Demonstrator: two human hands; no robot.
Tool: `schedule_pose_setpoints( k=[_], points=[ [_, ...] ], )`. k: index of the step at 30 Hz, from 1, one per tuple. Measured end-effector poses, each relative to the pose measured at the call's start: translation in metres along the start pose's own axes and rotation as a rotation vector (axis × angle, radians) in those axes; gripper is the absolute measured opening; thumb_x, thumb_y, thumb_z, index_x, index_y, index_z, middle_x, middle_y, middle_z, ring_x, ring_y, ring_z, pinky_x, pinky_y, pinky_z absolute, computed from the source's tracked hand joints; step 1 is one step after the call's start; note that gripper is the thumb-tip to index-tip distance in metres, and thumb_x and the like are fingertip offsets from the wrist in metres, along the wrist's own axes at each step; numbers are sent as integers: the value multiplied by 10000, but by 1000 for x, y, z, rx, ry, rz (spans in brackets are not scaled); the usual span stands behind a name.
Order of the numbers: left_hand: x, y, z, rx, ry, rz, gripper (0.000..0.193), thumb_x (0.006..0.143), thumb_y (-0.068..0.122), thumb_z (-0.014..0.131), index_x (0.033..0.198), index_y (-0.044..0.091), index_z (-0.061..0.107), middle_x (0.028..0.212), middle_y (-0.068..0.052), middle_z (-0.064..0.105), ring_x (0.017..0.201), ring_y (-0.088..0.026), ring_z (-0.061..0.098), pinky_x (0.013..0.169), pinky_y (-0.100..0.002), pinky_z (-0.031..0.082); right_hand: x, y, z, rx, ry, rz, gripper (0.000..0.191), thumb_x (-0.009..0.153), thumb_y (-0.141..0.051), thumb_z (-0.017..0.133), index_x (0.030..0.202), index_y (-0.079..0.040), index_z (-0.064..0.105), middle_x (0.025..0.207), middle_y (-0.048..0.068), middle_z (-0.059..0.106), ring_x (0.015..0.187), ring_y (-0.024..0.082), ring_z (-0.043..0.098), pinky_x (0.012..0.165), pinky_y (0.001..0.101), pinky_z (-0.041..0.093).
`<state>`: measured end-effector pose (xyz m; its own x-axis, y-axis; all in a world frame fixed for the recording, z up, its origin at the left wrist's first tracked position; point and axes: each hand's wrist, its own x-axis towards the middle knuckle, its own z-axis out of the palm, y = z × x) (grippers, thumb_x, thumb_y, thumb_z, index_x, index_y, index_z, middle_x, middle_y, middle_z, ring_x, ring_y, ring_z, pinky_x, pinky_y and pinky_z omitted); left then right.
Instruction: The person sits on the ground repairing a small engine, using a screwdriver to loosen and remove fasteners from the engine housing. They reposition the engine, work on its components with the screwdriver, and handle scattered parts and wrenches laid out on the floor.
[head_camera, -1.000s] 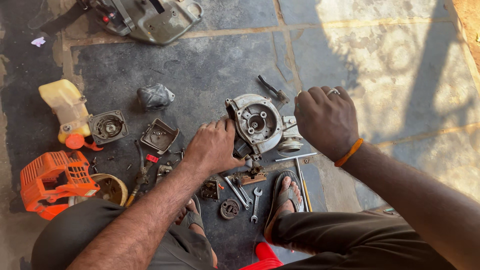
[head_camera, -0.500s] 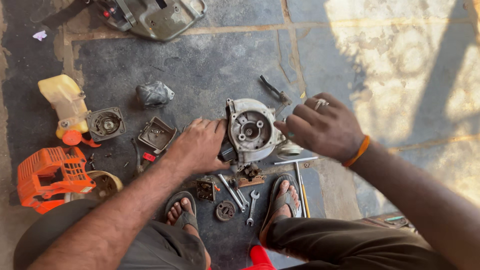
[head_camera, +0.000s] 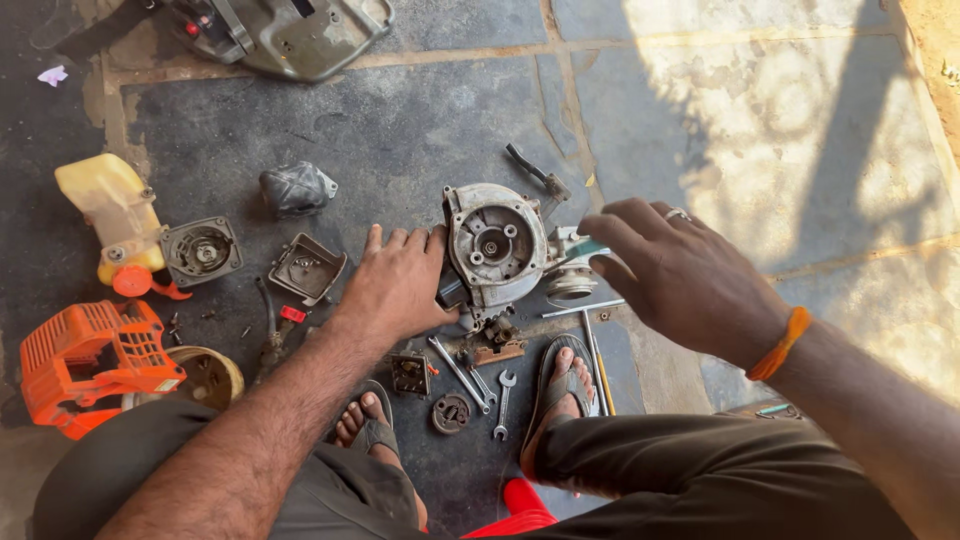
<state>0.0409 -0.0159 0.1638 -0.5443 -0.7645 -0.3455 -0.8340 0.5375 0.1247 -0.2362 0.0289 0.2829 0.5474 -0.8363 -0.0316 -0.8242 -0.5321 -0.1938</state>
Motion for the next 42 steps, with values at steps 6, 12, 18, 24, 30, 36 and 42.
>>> schedule_pose_setpoints(
  k=[6,12,18,24,30,36,42],
  points=[
    [-33,9,16,67,69,-52,1213,765,622,831,1530,-127,260,1362,-265,550,1288,-378,535,1151,-640,333,-5,-48,0,-96,5,32,434,984,-211,581,1404,-110,546,1113,104,722,877,267,747,806,429,595],
    [-48,9,41,-92,121,-13,1018,817,449,821,1494,-93,288,1500,-265,442,1434,-400,387,1174,-654,272,-15,-77,-3,-25,-42,119,360,1010,-212,579,1364,-148,564,1138,104,733,911,311,753,757,434,592],
    [-27,13,48,64,244,89,716,906,27,620,1546,27,299,1605,-152,364,1486,-340,319,1177,-679,200,-36,-87,-11,96,-269,199,435,935,-309,628,1366,-244,625,1059,72,775,867,288,767,760,470,585],
    [-7,13,30,126,328,106,739,921,68,634,1577,158,305,1604,-141,370,1448,-284,373,1166,-650,262,-33,-87,-7,117,-205,102,457,942,-342,645,1371,-200,578,1016,107,784,840,312,764,759,491,573],
    [-11,16,13,316,275,10,853,912,147,732,1626,61,274,1427,-167,531,1329,-321,515,1136,-564,413,-21,-90,1,102,-159,133,485,991,-303,611,1444,-186,481,1052,119,756,913,326,733,767,484,569],
    [-7,8,19,63,225,12,785,929,44,655,1605,22,256,1497,-189,471,1376,-396,438,1137,-523,422,-7,-81,-7,-291,181,-192,424,940,-362,642,1353,-275,603,1137,104,692,930,208,676,697,325,589],
    [10,-6,29,-491,94,-26,686,999,177,540,1595,40,229,1637,-200,298,1524,-406,229,1242,-598,139,4,-82,-13,-363,-258,62,450,1103,-290,564,1551,-272,533,760,32,693,622,143,662,762,350,564]
  ],
)
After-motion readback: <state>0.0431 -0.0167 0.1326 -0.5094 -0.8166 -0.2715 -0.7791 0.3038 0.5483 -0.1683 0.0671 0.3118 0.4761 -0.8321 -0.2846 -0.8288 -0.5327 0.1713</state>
